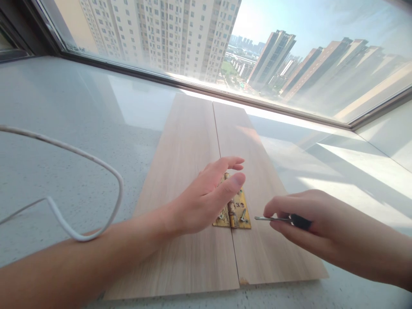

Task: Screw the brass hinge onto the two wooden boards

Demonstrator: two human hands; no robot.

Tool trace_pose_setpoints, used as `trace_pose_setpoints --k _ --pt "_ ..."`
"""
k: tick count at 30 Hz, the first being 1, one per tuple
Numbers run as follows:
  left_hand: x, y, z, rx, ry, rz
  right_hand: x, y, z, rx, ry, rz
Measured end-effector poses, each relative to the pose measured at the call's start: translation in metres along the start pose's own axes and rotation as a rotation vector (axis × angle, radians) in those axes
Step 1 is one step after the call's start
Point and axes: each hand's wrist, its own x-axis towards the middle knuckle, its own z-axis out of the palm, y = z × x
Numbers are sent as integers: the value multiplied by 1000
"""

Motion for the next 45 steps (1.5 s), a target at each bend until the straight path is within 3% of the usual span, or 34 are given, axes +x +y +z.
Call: trace_pose_setpoints --k 4,8,13,18,24,28,36,39,45 --pt "0 0 0 7 1 4 5 -16 -9 -295 -66 -92" --pt "0 2 0 22 -12 -3 23 -38 -6 -466 -95 -98" --pt "0 2 -1 36 -4 9 41 -59 -3 -589 -216 -68" --pt "0 0 -1 23 7 8 43 -62 -1 -617 -212 -75" --pt "0 1 -1 28 17 18 32 -49 -8 -574 -123 -37" --pt "0 2 0 15 19 5 20 -30 -14 -417 -31 25" --pt "0 0 0 16 24 18 8 -9 13 94 16 192" --pt "1 -2 1 17 34 26 9 -11 23 103 67 221" --pt "3 -6 1 1 32 35 11 -22 38 -91 136 256"
